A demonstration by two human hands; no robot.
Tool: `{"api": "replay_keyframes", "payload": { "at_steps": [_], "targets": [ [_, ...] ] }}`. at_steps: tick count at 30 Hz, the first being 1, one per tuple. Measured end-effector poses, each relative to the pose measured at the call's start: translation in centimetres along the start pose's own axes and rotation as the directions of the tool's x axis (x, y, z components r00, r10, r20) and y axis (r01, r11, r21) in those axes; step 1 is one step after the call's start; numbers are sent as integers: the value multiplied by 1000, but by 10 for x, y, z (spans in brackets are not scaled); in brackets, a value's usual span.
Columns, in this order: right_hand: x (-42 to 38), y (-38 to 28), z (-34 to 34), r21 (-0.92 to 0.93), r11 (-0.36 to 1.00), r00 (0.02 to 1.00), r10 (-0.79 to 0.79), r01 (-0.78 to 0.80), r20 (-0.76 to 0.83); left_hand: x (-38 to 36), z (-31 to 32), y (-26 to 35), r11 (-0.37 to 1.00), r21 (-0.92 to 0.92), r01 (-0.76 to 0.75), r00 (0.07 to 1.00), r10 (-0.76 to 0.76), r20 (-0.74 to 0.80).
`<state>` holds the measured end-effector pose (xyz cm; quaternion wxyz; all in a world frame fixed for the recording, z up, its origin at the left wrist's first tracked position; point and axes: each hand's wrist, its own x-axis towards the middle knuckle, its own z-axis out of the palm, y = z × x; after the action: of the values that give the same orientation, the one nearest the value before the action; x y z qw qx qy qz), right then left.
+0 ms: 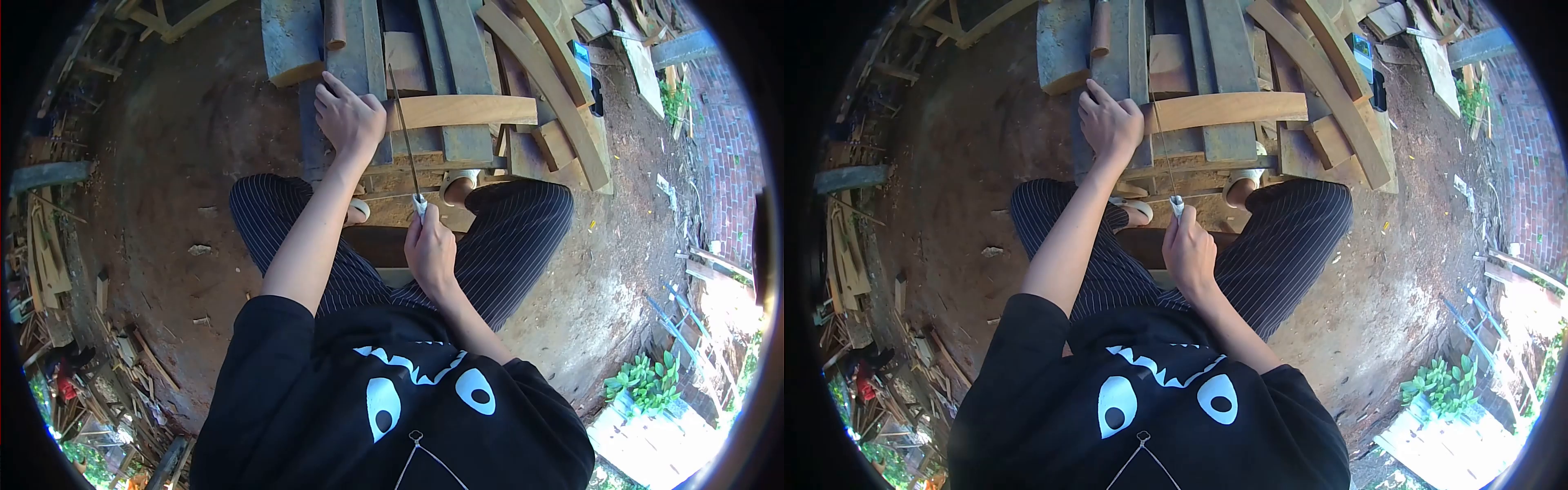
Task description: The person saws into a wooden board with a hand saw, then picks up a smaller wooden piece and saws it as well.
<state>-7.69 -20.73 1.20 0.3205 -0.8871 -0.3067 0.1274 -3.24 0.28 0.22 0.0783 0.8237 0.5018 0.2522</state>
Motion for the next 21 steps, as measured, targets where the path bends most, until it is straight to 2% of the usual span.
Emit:
{"api": "replay_keyframes", "payload": {
  "at_steps": [8,14,17,21],
  "targets": [
    [-2,0,2,-55,998,999,11,-9,45,0,4,0,999,31,13,1000,-12,-21],
    [68,-21,14,-94,995,999,-33,31,-24,0,1,2,998,59,26,1000,-26,0],
    [77,-32,13,-136,991,1000,18,-19,-6,0,-2,4,998,41,48,999,-49,20],
    [25,-26,2,-125,989,993,83,-73,79,2,1,5,997,52,55,998,-55,-14]
  ]
}}
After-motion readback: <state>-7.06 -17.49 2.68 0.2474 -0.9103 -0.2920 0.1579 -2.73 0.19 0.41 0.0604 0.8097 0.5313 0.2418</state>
